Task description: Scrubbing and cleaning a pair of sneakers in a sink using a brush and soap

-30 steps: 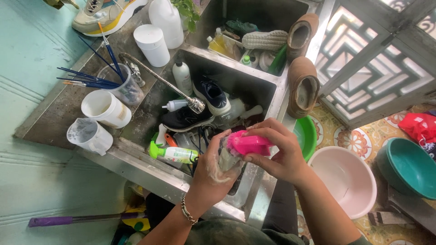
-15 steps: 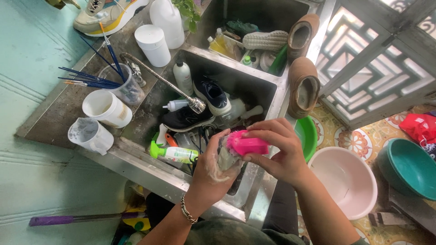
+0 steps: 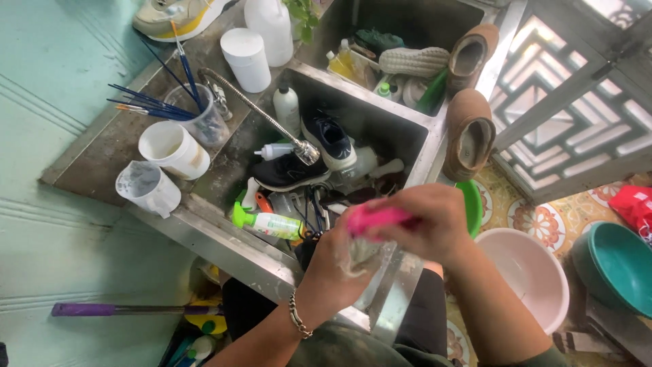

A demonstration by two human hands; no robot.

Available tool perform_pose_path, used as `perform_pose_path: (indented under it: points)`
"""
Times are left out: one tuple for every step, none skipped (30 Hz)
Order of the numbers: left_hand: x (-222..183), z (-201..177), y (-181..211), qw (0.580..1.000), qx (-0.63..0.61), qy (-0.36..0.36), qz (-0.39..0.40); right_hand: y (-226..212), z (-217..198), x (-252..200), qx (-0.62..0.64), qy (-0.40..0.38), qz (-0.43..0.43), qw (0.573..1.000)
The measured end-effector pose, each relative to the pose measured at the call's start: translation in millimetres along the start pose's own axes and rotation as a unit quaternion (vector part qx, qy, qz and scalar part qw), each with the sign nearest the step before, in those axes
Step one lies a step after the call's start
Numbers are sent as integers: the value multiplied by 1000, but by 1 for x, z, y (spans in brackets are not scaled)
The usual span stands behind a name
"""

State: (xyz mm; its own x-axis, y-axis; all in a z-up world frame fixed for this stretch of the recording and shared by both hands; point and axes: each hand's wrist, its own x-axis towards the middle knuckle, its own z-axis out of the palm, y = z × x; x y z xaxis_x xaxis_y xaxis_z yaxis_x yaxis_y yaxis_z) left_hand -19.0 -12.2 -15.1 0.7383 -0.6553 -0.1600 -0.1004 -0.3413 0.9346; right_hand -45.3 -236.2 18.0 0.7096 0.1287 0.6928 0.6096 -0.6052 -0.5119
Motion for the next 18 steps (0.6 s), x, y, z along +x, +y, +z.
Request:
perform_pose_path:
  points:
    - [2,-2,5,1000,-1,0,-1,-14,5,6,1,-1,1,1000]
    - [1,-4,10,1000,-1,2,20,-29,10,10,-40,-14,-43,998]
    - [0,-5,15,999,-1,5,41,-45,15,14,-81,-28,-87,993]
    - [-3,-7,8,999,0,6,40,-19,14,6,-79,-27,-87,993]
    - [-7,-9,1,996,-25,18,86,7,13,-1,-15,-14,-83,996]
    - [-8,-12,-5,989,-51,27,135,33,12,-8,46,2,-77,996]
    - [-10,-16,5,989,-49,24,135,37,8,-9,45,5,-76,996]
    - [-12,-16,15,995,-51,15,84,41,2,-11,11,-4,-23,1000]
    - [-14,-18,25,998,-54,5,33,46,-3,-14,-23,-13,30,999]
    - [-14,-12,18,998,-56,5,31,32,5,-7,-22,-16,32,999]
    - [-13,-7,11,991,-65,21,113,17,13,0,20,-7,-28,999]
    - [-12,-2,6,977,-73,37,195,3,20,8,62,1,-87,994]
    - [-11,-3,11,978,-74,37,193,-7,19,8,63,0,-86,994]
    - [-9,-7,16,985,-80,23,149,-17,20,8,20,5,-94,995]
    - [-9,-10,20,991,-87,8,105,-27,21,9,-23,10,-101,995]
    - [-10,-11,24,991,-85,8,106,-5,16,4,-24,12,-101,994]
    - [-12,-13,28,992,-72,6,106,17,11,-1,8,1,-86,996]
    - [-12,-13,32,992,-59,4,107,39,4,-6,37,-11,-71,997]
